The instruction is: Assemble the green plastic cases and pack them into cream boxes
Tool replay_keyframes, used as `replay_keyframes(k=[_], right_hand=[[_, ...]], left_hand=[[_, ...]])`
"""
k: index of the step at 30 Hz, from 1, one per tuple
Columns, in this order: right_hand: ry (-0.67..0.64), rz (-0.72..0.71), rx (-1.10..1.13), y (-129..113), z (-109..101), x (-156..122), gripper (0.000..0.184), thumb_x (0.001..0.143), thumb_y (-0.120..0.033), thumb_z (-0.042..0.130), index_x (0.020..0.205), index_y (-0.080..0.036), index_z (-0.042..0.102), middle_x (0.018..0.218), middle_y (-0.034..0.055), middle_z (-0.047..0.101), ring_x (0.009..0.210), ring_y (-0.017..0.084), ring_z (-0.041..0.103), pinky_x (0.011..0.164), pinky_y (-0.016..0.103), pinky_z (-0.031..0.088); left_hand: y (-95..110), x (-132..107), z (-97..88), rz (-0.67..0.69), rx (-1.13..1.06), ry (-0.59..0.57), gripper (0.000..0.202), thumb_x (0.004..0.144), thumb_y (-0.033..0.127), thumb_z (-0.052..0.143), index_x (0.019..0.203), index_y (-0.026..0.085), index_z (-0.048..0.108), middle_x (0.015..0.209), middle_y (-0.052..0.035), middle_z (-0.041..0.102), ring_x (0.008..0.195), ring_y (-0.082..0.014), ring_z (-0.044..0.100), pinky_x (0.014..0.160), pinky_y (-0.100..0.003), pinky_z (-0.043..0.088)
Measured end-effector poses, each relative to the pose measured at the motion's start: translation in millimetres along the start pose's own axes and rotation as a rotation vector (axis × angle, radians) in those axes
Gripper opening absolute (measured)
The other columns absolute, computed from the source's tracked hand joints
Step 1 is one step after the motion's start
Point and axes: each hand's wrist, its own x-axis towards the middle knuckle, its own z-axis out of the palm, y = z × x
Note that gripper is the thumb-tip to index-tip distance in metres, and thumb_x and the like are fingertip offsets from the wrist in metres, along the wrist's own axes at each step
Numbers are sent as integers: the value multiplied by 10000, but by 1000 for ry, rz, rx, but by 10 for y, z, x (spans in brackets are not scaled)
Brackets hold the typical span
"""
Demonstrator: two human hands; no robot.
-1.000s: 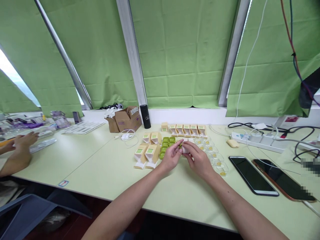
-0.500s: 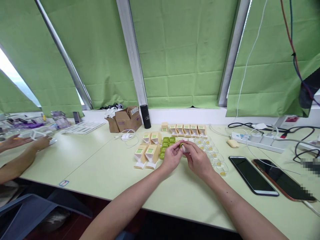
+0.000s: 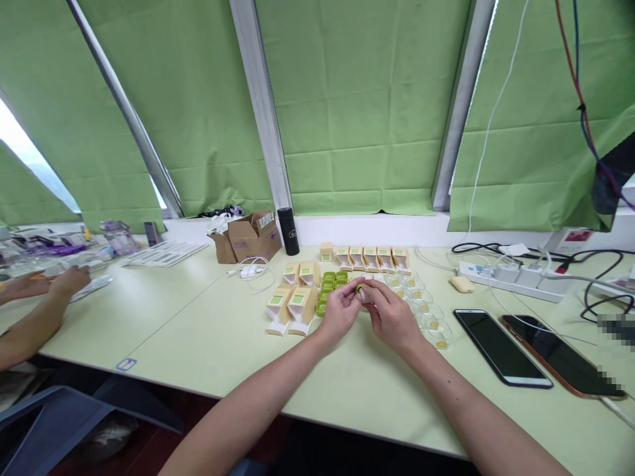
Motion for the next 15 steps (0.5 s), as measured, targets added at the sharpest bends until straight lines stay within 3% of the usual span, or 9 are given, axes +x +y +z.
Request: replay_keyframes(k=[8, 15], right_hand=[[1, 6, 8, 49, 1, -19, 500, 1019, -115, 444, 1495, -237, 537, 1372, 158, 690, 1266, 294, 695, 1005, 469, 646], [17, 7, 4, 55, 30, -37, 406, 1026, -135, 471, 1391, -243, 614, 1332, 148, 711, 1217, 290, 722, 966, 450, 663]], left_hand=[[-21, -24, -6, 22, -75, -148, 771, 831, 468, 875, 1483, 148, 618, 1583, -217, 557, 1497, -381, 518, 1238, -523, 461], [-77, 26, 1, -16, -46, -79, 680, 834, 464, 871, 1403, 141, 687, 1517, -212, 623, 1434, -370, 589, 1228, -540, 475]])
